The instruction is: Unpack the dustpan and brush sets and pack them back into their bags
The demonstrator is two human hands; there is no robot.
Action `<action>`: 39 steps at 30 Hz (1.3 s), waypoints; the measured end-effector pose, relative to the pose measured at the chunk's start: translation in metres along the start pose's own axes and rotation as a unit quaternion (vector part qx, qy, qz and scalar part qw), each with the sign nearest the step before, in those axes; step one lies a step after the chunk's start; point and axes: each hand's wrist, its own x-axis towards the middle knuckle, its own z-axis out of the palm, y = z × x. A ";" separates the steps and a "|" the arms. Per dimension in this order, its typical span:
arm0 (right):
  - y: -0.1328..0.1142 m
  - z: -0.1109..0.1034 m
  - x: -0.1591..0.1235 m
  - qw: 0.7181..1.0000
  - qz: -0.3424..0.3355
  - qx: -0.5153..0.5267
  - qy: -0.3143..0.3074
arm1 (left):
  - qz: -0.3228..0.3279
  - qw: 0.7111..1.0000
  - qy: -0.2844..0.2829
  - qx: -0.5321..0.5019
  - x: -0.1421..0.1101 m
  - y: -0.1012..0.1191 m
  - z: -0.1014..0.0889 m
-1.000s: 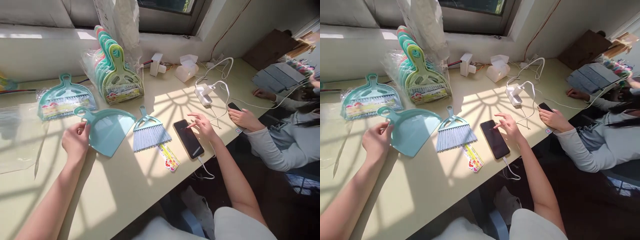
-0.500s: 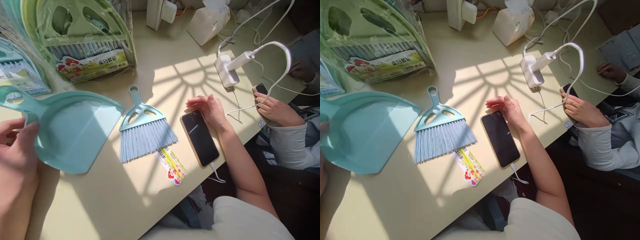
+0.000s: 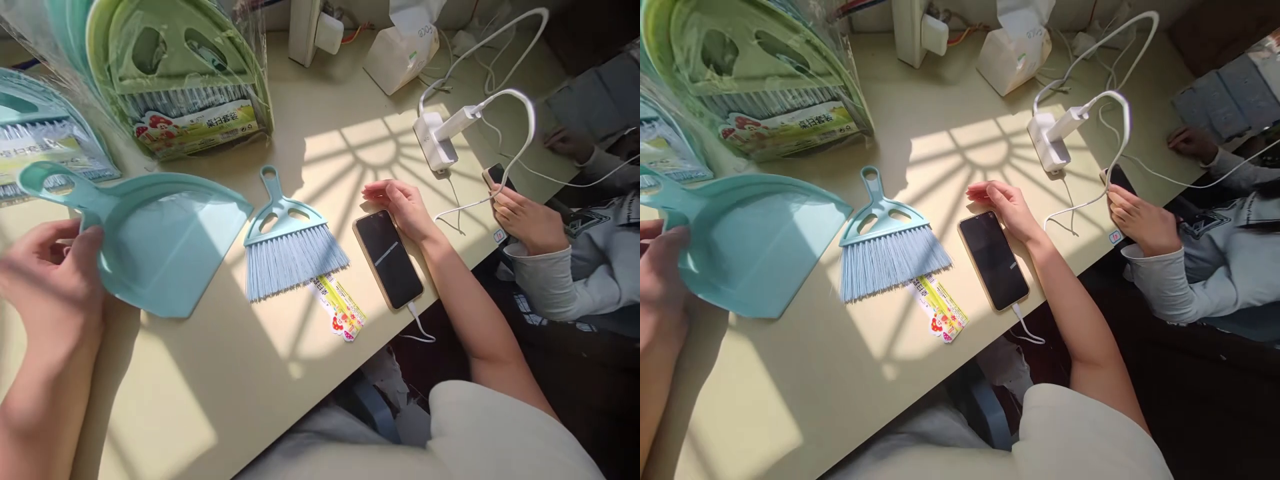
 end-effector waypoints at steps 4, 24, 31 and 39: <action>-0.006 0.001 0.010 0.999 0.014 -0.003 -0.049 | 0.044 0.998 0.051 -0.005 0.012 0.000 0.009; 0.006 -0.056 -0.143 0.988 0.074 -0.115 -0.075 | 0.066 0.997 0.005 0.047 0.013 0.013 0.008; 0.007 -0.028 -0.124 0.981 0.096 -0.143 0.093 | 0.076 0.997 0.004 0.028 0.014 0.011 0.010; -0.040 0.069 -0.094 0.942 -0.053 -0.305 0.133 | 0.100 0.995 0.007 0.012 0.021 0.003 0.017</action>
